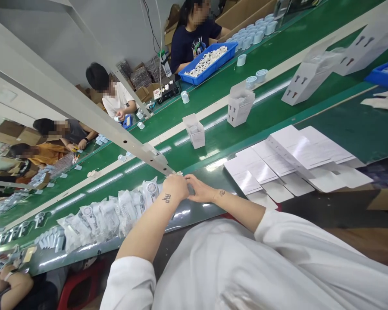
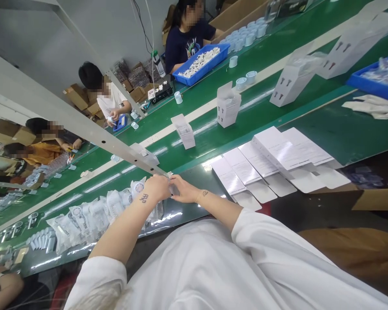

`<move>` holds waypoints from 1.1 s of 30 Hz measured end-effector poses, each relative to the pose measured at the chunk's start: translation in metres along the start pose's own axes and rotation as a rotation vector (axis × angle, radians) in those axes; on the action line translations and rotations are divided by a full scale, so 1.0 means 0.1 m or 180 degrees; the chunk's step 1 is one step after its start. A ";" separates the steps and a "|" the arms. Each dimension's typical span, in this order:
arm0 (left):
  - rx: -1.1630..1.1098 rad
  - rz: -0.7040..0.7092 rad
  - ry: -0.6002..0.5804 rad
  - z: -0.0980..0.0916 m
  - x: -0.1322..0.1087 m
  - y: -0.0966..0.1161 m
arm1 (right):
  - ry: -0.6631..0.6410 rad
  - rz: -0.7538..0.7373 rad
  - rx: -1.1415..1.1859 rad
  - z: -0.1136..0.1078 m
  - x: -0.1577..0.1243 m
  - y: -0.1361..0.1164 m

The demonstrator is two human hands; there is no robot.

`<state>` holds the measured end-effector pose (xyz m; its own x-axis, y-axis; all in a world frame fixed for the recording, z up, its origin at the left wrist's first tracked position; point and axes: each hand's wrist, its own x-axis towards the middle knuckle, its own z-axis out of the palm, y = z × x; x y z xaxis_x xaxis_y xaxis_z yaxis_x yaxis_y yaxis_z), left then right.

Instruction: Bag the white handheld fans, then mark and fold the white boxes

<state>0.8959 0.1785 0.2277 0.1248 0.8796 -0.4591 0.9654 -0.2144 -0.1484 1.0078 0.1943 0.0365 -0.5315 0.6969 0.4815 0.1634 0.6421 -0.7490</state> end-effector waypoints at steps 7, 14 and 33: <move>-0.0073 0.0526 0.0702 0.26 -0.28 -0.22 | -0.0272 0.0118 0.0089 -0.22 0.03 -0.05; -0.0138 0.0729 0.0947 0.93 -0.01 -0.27 | -0.0291 -0.0030 0.0157 -0.13 0.03 -0.10; 0.0455 0.1761 0.1272 1.15 -0.20 -0.54 | 0.3640 0.4142 0.2078 -0.19 -1.27 -0.20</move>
<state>0.8151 0.1242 0.1442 0.6908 0.7079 -0.1471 0.6994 -0.7058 -0.1122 1.0880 0.0988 -0.0015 0.4490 0.6185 -0.6448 -0.4968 -0.4270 -0.7555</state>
